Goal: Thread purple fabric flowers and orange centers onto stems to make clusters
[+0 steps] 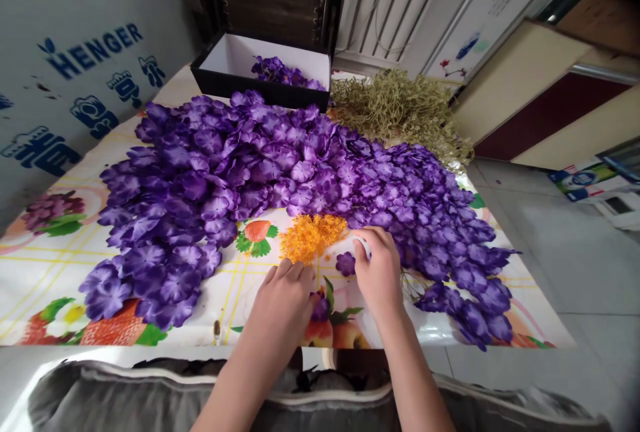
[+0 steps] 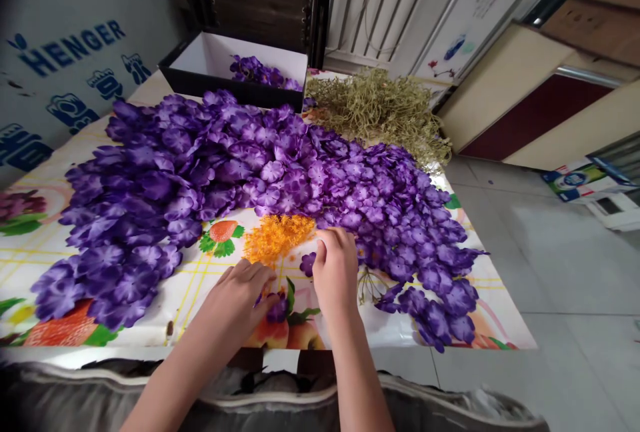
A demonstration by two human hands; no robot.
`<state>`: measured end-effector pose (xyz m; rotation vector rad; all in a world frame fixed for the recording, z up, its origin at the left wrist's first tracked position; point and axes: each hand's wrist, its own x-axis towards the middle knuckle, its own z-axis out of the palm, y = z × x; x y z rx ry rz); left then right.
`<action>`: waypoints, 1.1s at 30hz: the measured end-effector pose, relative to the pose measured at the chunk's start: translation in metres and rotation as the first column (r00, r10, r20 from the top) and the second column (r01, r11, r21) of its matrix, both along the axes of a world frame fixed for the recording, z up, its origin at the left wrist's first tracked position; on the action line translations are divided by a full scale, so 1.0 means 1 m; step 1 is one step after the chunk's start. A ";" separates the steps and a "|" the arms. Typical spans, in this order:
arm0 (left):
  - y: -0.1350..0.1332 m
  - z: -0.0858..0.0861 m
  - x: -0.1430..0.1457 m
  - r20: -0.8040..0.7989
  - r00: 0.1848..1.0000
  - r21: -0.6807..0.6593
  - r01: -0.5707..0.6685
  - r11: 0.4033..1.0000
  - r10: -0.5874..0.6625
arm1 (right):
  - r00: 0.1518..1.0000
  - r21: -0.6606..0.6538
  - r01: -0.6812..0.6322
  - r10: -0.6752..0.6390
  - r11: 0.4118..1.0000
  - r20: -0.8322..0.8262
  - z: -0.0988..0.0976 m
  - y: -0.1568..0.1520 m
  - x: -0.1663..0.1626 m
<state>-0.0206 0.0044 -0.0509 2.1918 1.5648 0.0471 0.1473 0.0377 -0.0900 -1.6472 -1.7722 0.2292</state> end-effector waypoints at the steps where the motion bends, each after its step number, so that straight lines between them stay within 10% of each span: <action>1: 0.001 0.000 0.000 0.000 1.000 -0.009 0.007 1.000 -0.007 | 1.000 -0.018 -0.009 0.009 1.000 0.006 -0.004 0.005 -0.001; 7: 0.004 -0.002 0.000 -0.003 0.999 -0.023 0.042 0.999 -0.042 | 0.999 -0.092 -0.015 0.018 0.996 0.027 -0.023 0.015 0.000; 15: -0.003 -0.004 -0.009 0.023 0.999 -0.018 0.048 0.999 -0.048 | 0.989 -0.002 0.097 -0.097 0.995 -0.110 0.002 0.001 0.001; 33: -0.009 -0.006 -0.012 0.296 0.947 -0.092 -0.101 0.991 0.124 | 0.893 -0.136 -0.100 0.029 0.986 -0.449 0.010 -0.013 -0.001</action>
